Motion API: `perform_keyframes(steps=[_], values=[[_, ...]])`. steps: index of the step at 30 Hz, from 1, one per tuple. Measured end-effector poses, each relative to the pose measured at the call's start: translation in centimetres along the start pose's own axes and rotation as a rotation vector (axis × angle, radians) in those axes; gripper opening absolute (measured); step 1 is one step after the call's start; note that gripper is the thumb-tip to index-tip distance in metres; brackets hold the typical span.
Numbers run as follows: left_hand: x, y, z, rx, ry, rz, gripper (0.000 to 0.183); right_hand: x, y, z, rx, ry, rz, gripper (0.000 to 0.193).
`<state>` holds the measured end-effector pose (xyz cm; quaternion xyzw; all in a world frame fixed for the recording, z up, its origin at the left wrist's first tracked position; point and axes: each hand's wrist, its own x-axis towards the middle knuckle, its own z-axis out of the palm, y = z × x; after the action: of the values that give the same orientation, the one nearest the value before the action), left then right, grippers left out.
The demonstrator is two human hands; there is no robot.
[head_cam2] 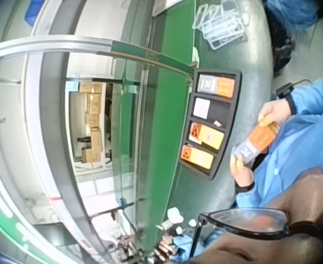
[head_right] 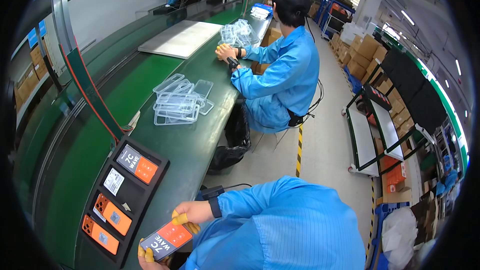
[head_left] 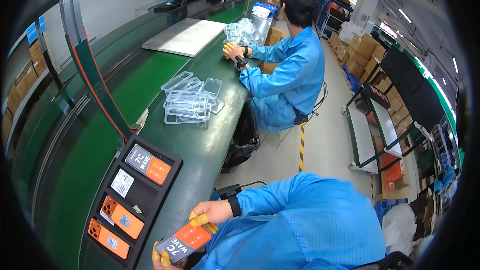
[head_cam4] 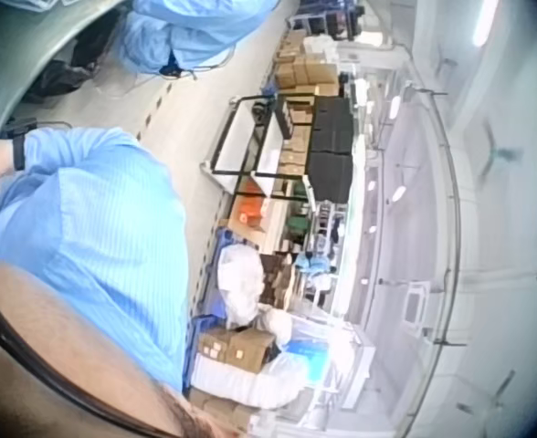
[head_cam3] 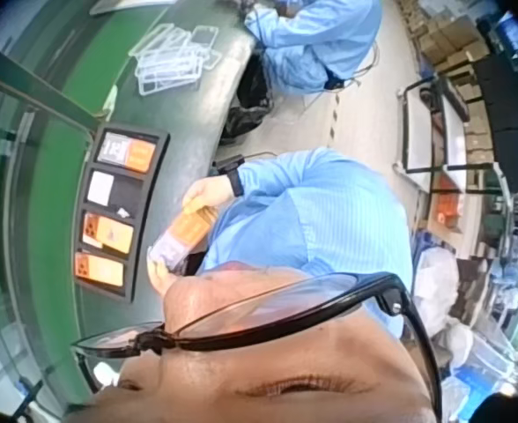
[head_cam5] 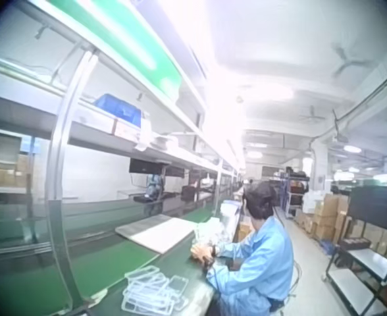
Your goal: Assembling and inspecting handheld electronic devices and plastic covers on a production line.
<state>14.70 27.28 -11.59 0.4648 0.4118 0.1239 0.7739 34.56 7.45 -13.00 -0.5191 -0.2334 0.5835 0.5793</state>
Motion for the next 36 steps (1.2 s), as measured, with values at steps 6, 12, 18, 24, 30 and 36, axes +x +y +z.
perform_keyframes(steps=[6, 12, 18, 24, 30, 36], values=[[-0.7, 1.5, 0.2, -0.104, 0.023, -0.168, 0.071, 1.2, -2.6, 0.4, 0.249, 0.184, -0.023, 0.019], [0.0, -0.6, -0.1, -0.08, -0.139, 0.177, 0.044, 3.5, -4.6, 1.1, 0.427, 0.513, -0.194, 0.025], [-0.5, -1.6, -0.3, 0.005, -0.106, 0.215, 0.032, 7.2, -5.7, 2.4, 0.42, 0.61, -0.154, 0.028], [-0.5, -1.7, -0.6, 0.015, -0.114, 0.21, 0.028, 11.1, -6.7, 3.5, 0.461, 0.572, -0.075, 0.023], [-0.4, -1.6, -0.8, 0.019, -0.115, 0.214, 0.027, 11.6, -7.4, 3.8, 0.43, 0.453, 0.011, 0.02], [-0.4, -1.5, -0.6, 0.028, -0.108, 0.205, 0.027, 10.9, -7.2, 2.0, 0.177, 0.38, 0.213, 0.029]])
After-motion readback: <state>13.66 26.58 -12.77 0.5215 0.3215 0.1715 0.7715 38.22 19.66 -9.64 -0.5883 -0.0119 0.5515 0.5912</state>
